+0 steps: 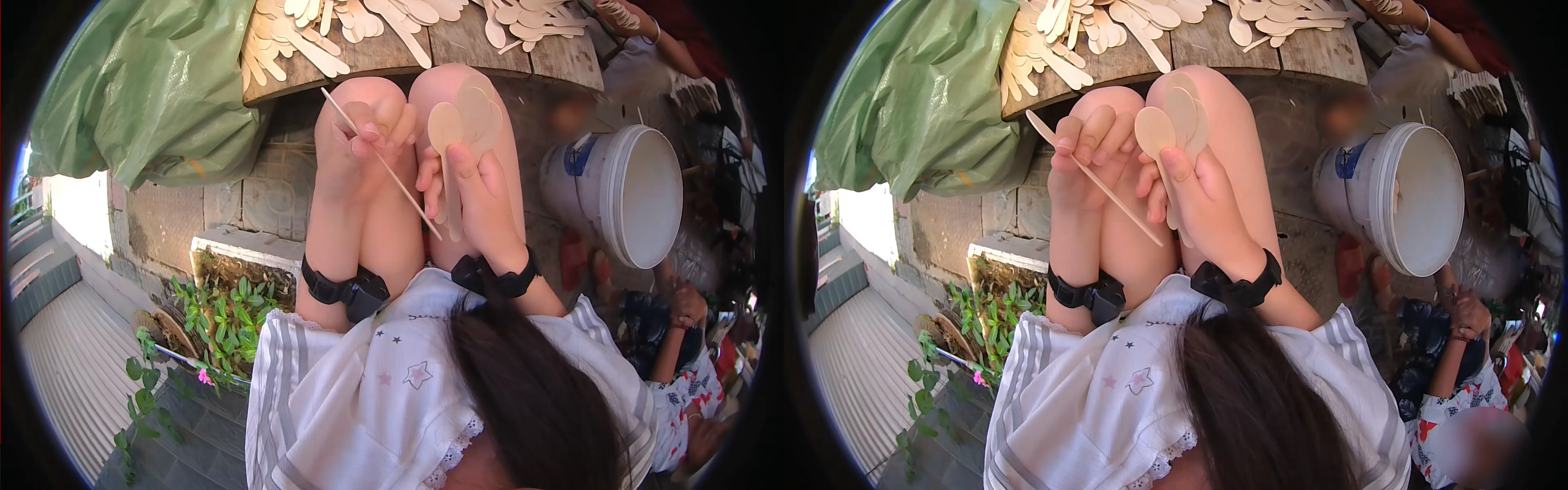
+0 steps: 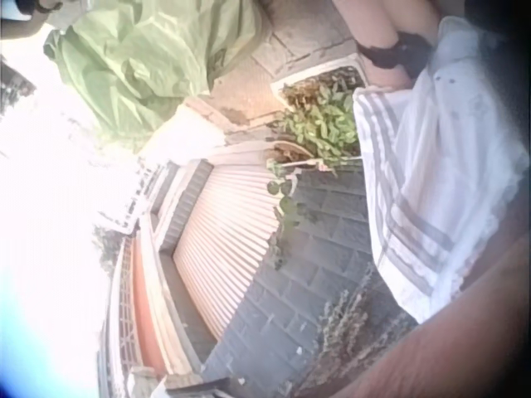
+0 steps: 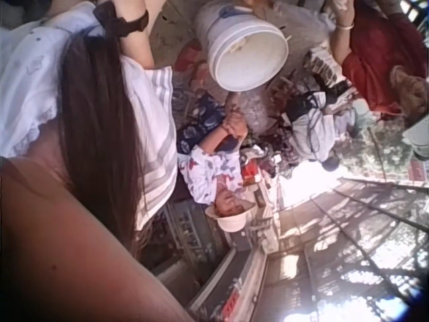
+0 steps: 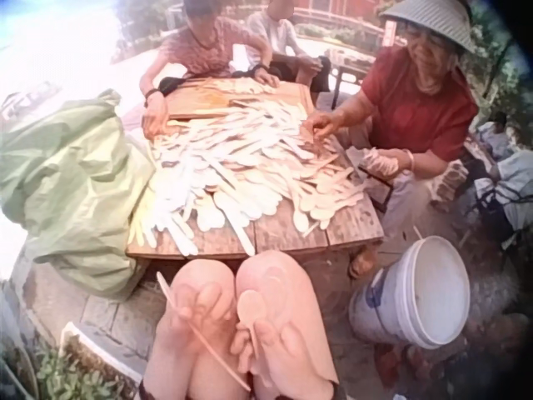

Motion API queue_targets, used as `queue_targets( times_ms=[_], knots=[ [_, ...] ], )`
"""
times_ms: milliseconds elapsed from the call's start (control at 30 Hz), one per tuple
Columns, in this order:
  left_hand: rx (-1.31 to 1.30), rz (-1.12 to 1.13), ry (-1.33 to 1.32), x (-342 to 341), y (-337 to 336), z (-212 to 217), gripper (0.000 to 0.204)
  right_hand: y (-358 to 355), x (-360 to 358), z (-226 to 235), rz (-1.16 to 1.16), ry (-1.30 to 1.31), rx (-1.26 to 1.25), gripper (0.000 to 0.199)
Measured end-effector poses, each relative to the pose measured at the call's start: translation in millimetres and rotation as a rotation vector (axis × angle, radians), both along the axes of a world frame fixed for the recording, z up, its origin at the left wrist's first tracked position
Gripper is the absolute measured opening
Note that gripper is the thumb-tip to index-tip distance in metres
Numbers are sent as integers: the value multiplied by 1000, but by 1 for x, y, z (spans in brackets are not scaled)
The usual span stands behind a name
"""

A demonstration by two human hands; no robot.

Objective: The recorder is sorting and counting wooden spoons/sticks from a large pile on a table, organizing them into bundles.

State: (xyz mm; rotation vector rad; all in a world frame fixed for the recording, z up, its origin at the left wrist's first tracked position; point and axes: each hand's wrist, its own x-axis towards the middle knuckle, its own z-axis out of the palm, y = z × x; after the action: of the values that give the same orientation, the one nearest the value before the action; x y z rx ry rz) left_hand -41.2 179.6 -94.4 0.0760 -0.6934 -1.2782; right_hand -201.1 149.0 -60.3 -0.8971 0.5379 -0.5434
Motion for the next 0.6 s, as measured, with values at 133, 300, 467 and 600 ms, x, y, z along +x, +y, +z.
queue_targets(
  times_ms=[133, 300, 467, 600],
  knots=[
    [81, 26, -210, 2, 12, 5, 21, -6, -14, 16, 43, 160, -212, 28],
    [266, 101, -368, -12, 8, 18, 30, 5, -11, 29, -27, 48, -347, 29],
    [255, 177, -482, -7, 7, 11, 39, 10, -5, 17, 19, 53, -557, 36],
    [331, 137, -631, -7, 11, 19, 44, 9, -4, 11, 200, 48, -274, 28]
  ],
)
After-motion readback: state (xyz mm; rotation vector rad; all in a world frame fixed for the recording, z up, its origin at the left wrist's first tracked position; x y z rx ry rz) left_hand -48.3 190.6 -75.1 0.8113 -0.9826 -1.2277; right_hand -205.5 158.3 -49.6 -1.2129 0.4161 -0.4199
